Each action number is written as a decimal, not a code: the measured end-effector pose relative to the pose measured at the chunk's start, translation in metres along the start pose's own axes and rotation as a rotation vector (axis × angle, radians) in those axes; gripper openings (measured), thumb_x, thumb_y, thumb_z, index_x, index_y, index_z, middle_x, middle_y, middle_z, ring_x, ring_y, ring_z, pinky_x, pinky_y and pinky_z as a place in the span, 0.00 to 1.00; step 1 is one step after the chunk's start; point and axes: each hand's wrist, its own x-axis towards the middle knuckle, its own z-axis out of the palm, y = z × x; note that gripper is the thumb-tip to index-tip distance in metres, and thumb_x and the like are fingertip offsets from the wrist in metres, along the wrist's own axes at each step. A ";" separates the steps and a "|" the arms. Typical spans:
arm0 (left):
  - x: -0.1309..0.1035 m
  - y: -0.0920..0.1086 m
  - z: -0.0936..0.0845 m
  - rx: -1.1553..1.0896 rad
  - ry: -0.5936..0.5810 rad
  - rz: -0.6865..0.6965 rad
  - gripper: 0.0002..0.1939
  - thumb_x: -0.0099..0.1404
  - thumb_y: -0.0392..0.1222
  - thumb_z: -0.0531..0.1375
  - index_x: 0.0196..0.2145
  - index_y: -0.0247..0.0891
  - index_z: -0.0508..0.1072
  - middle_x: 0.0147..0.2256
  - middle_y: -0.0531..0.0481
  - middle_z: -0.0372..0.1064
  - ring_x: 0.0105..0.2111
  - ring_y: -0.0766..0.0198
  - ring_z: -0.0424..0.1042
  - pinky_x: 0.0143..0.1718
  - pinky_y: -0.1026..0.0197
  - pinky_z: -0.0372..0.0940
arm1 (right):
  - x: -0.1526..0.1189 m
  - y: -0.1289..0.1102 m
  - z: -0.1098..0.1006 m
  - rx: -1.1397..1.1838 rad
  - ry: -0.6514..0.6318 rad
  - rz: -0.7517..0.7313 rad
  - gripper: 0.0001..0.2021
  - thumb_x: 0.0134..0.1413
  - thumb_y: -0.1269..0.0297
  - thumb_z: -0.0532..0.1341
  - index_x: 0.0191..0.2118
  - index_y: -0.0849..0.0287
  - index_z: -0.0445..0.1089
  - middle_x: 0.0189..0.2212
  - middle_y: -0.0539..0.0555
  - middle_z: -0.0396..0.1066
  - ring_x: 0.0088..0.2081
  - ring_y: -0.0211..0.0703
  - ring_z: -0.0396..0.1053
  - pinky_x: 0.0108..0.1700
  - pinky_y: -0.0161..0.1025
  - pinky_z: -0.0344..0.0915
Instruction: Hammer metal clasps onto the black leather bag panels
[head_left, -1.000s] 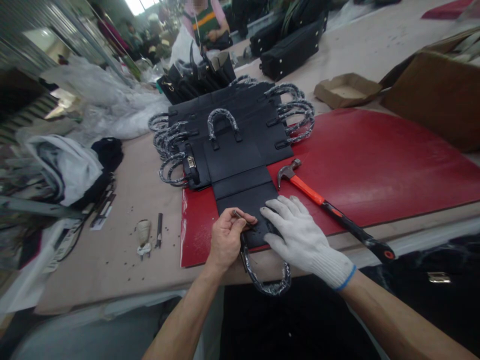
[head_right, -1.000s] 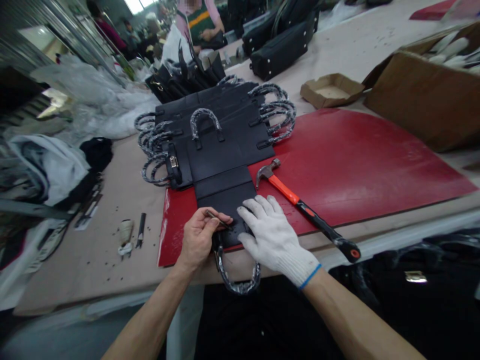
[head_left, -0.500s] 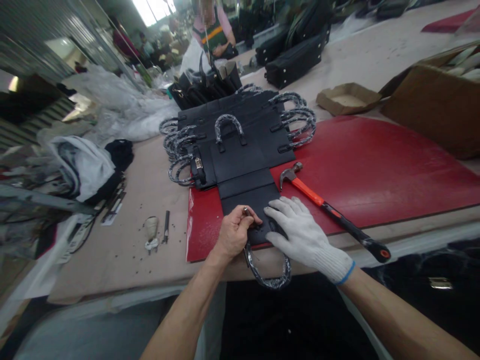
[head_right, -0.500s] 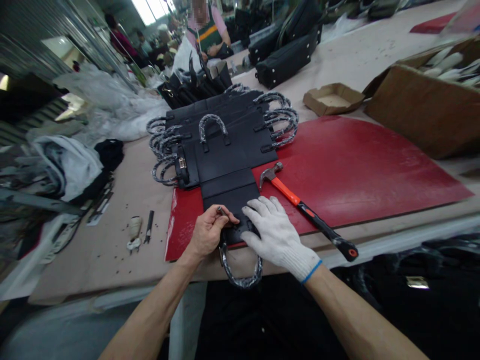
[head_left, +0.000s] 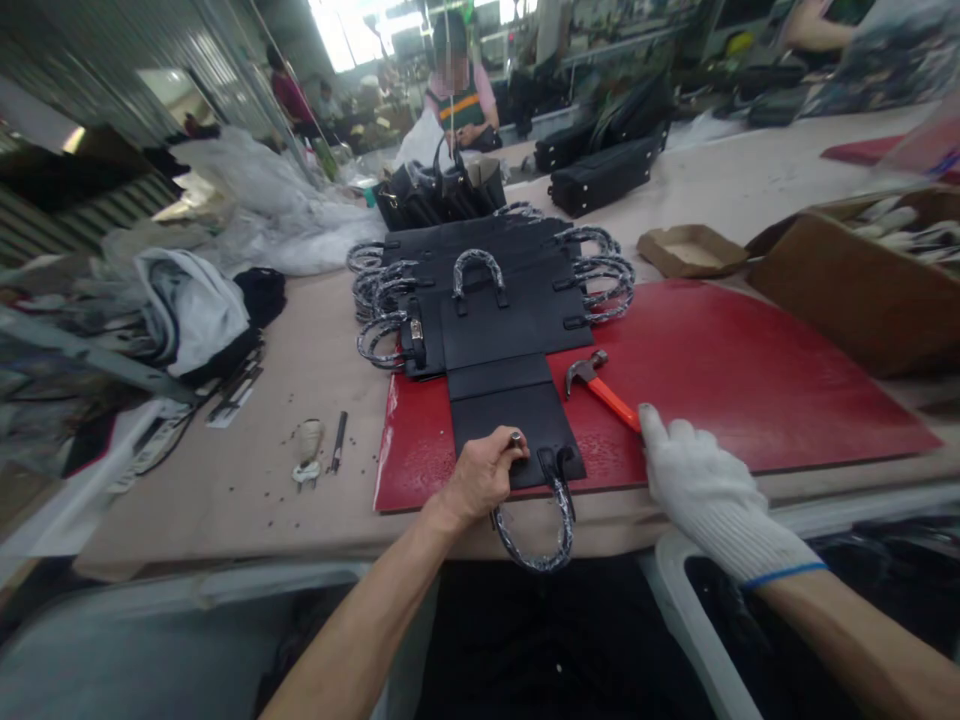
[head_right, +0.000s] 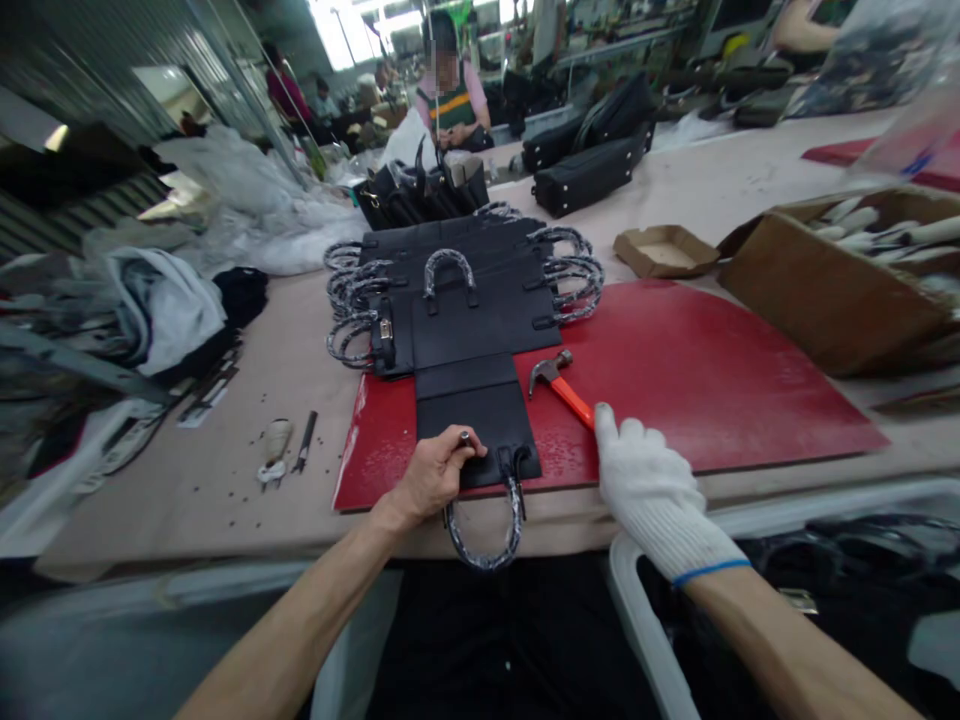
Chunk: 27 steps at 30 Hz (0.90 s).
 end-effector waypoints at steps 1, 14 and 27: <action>-0.002 -0.001 0.001 0.012 0.003 0.022 0.08 0.71 0.34 0.54 0.41 0.41 0.73 0.37 0.48 0.79 0.38 0.62 0.79 0.42 0.63 0.70 | 0.001 0.000 0.001 0.013 -0.016 -0.009 0.29 0.66 0.69 0.47 0.69 0.68 0.60 0.41 0.72 0.71 0.38 0.65 0.74 0.33 0.54 0.70; -0.002 -0.007 0.007 0.054 0.047 0.022 0.09 0.72 0.36 0.53 0.38 0.42 0.73 0.35 0.48 0.78 0.35 0.61 0.79 0.40 0.64 0.70 | -0.031 -0.010 -0.095 1.297 -0.014 0.030 0.21 0.68 0.42 0.52 0.43 0.55 0.68 0.21 0.44 0.60 0.18 0.38 0.60 0.19 0.35 0.59; -0.004 -0.014 0.011 0.041 0.066 0.040 0.08 0.71 0.35 0.55 0.40 0.42 0.74 0.36 0.47 0.79 0.37 0.59 0.80 0.41 0.62 0.72 | -0.048 -0.015 -0.115 0.737 0.209 -0.242 0.19 0.69 0.47 0.50 0.35 0.51 0.68 0.20 0.53 0.71 0.20 0.46 0.69 0.24 0.41 0.61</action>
